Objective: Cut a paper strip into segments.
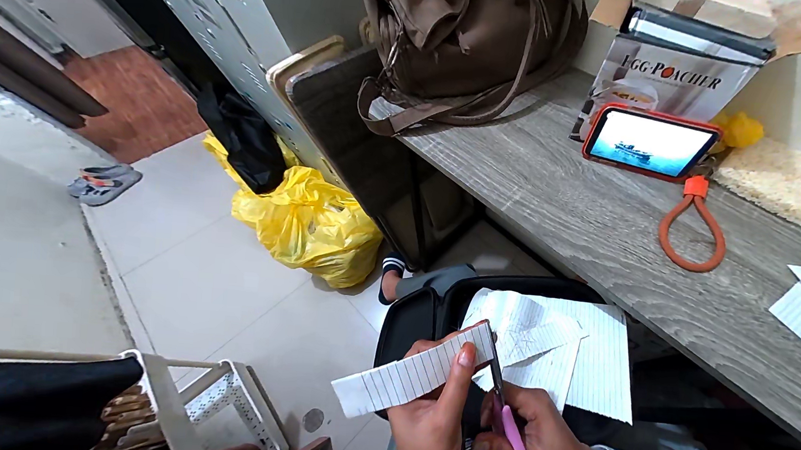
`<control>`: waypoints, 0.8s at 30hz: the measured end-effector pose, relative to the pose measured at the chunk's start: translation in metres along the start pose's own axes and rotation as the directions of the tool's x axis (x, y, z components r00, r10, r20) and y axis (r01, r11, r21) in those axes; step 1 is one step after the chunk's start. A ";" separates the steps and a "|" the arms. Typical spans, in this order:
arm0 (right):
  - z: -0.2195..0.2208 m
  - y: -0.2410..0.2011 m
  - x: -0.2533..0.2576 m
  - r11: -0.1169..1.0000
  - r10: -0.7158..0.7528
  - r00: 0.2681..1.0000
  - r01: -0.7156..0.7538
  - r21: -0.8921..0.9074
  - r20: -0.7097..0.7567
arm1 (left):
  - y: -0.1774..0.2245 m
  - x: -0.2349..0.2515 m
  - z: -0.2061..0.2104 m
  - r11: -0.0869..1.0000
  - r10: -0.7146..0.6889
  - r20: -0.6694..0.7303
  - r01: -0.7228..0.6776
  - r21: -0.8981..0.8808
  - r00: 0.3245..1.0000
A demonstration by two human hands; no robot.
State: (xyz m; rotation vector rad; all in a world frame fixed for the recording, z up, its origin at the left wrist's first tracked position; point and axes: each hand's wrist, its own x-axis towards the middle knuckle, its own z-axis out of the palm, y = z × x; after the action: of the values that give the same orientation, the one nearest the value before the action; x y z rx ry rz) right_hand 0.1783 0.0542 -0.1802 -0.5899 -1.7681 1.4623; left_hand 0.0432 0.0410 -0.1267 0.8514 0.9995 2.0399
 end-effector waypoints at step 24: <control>-0.001 -0.005 0.000 0.998 0.032 0.999 -0.030 -0.059 0.032 | 0.001 -0.002 0.001 1.000 -0.009 -0.011 0.009 0.006 1.000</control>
State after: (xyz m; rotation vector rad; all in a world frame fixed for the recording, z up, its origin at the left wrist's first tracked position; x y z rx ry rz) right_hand 0.1796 0.0537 -0.1754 -0.6287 -1.8403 1.4533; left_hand 0.0451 0.0394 -0.1260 0.8386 1.0146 2.0371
